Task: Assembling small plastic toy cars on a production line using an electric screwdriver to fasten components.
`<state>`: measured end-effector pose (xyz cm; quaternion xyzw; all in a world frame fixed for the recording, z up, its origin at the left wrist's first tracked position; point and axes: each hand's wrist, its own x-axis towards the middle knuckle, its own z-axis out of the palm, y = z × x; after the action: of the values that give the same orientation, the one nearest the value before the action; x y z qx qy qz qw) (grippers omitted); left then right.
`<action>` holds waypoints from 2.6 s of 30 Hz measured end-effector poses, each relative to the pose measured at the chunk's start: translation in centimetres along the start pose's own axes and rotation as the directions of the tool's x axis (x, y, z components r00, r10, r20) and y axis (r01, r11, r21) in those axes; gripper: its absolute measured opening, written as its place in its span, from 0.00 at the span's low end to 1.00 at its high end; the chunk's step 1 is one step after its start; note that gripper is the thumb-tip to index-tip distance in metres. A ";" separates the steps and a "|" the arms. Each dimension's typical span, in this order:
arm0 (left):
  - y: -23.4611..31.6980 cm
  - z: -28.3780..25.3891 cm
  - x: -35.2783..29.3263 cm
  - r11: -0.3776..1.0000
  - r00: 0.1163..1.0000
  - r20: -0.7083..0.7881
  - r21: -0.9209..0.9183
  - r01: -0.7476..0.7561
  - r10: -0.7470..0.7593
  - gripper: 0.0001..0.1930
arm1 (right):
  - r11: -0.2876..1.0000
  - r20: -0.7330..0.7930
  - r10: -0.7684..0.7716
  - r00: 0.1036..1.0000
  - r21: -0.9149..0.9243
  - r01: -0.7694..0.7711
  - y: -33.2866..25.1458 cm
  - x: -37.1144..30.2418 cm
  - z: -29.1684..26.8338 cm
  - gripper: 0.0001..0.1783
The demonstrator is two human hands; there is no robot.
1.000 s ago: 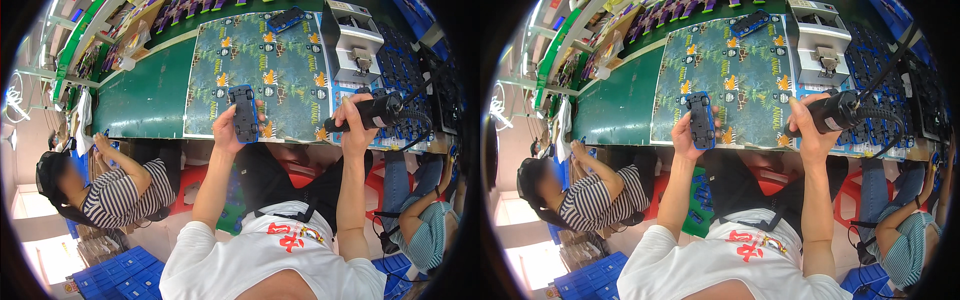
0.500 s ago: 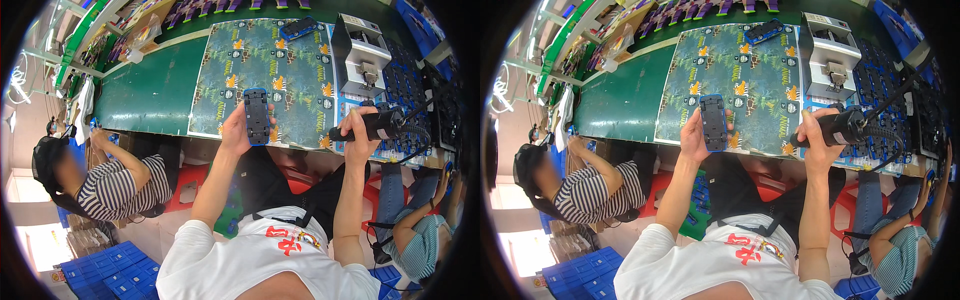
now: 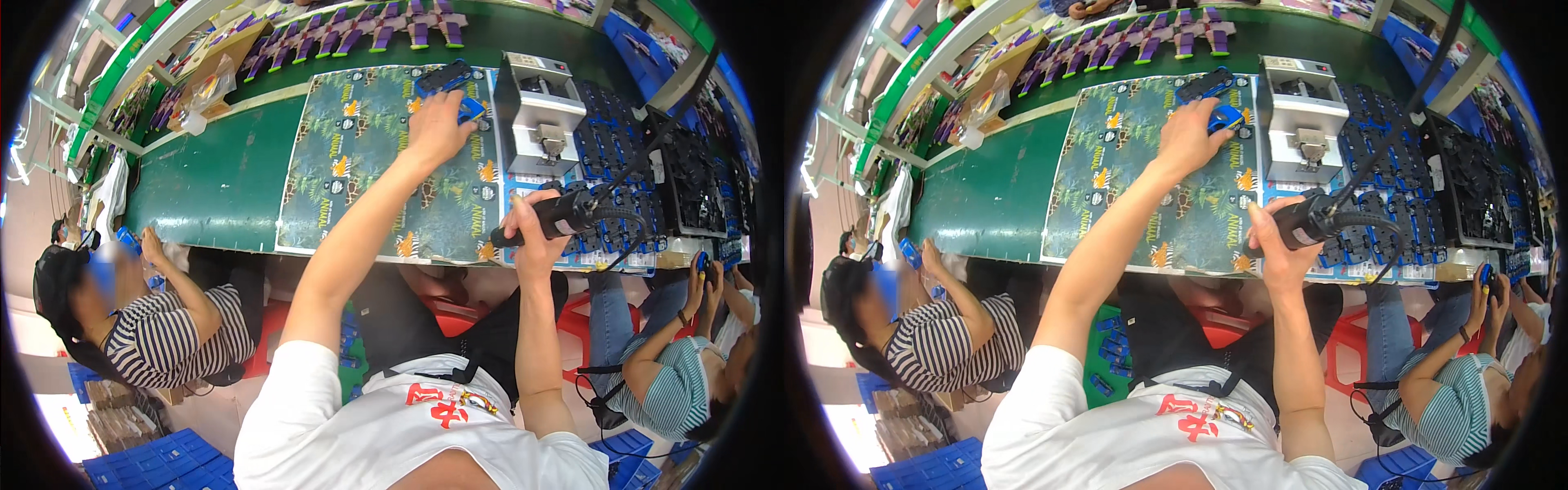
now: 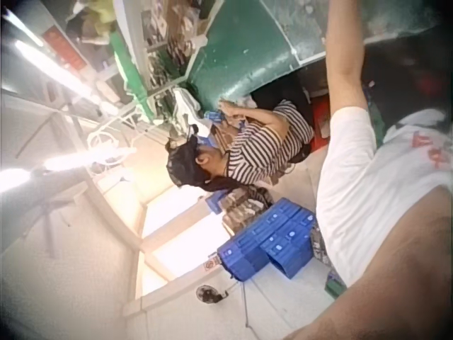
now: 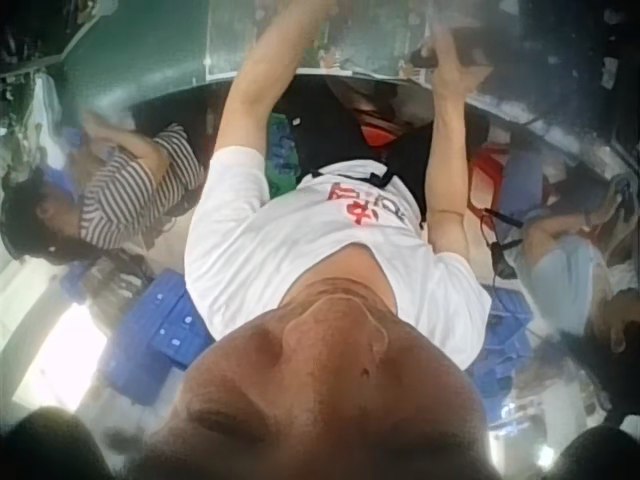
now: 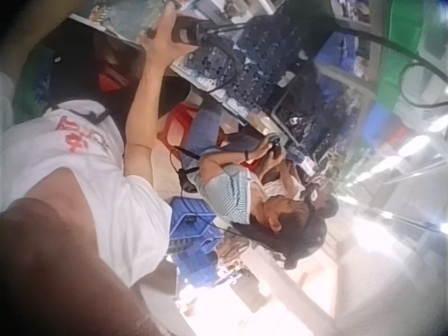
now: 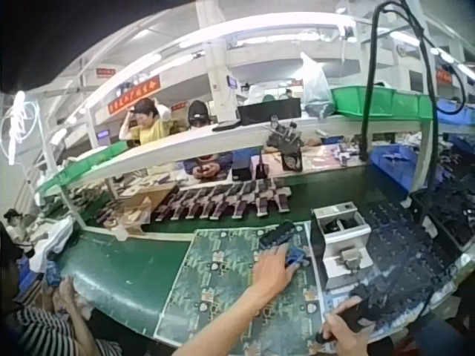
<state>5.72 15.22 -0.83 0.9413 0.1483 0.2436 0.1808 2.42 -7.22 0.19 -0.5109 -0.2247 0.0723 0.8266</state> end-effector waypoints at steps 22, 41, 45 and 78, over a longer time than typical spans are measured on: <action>0.4 3.6 -0.4 0.997 0.938 -0.344 -0.042 -0.063 0.045 0.22 | 0.993 0.003 -0.006 1.000 0.119 0.006 -6.9 -4.5 -7.5 0.11; -8.2 -4.5 -9.2 0.941 0.959 -0.012 -0.200 0.274 -0.282 0.38 | 0.995 0.151 0.078 0.985 0.053 -0.087 -5.9 -4.4 -4.9 0.11; -8.7 -5.6 -11.6 0.819 0.954 0.020 -0.509 0.266 -0.298 0.41 | 0.993 0.206 0.075 0.976 0.073 -0.091 -5.1 -4.2 -3.6 0.10; -7.0 -14.4 -23.6 0.841 0.933 -0.290 -0.541 0.023 -0.212 0.42 | 0.999 0.102 0.036 0.994 0.026 -0.039 -1.4 -3.0 3.7 0.06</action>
<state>-22.74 16.62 -1.48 0.7876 0.1624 0.4210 0.4196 -2.08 -5.90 1.97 -0.4991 -0.2558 0.1167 0.8197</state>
